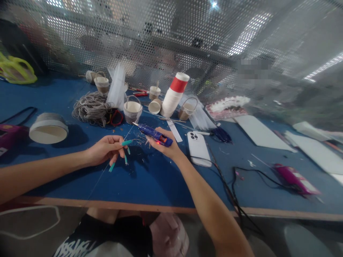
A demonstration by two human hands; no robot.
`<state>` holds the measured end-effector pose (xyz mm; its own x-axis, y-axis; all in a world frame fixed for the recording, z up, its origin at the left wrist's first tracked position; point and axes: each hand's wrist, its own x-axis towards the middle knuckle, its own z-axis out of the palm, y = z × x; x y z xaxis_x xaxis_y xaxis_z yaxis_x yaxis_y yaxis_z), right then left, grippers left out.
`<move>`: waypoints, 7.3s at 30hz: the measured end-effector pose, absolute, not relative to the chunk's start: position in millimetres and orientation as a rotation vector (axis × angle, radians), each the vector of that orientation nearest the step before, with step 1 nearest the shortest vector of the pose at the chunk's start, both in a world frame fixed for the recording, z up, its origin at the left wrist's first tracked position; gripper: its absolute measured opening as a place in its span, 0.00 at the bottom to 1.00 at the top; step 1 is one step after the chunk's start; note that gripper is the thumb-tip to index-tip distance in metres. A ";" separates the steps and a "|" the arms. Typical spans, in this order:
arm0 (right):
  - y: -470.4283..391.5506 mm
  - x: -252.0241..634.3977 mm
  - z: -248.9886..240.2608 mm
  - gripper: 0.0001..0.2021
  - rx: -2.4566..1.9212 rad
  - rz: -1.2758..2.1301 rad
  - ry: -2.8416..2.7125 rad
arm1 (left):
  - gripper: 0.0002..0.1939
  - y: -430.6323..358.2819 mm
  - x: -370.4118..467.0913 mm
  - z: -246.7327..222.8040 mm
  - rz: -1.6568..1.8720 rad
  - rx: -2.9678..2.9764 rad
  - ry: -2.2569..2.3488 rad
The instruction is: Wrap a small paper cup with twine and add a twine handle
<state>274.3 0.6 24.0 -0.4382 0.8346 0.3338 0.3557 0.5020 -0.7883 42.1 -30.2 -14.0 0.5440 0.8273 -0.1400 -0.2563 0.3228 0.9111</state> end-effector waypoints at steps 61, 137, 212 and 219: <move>4.4 273.8 24.7 0.07 -0.959 0.814 -2.094 | 0.11 -31.1 43.2 -6.5 0.794 0.871 0.811; 6.9 268.1 14.0 0.17 -1.258 0.150 -2.658 | 0.15 -26.6 39.8 -9.9 0.990 1.035 0.806; -5.5 284.2 56.6 0.18 -1.115 0.793 -1.856 | 0.17 -22.3 41.9 -14.0 0.943 1.074 0.731; 18.7 253.0 139.9 0.15 -0.613 0.365 -1.711 | 0.17 -22.9 41.0 -13.8 0.953 1.075 0.738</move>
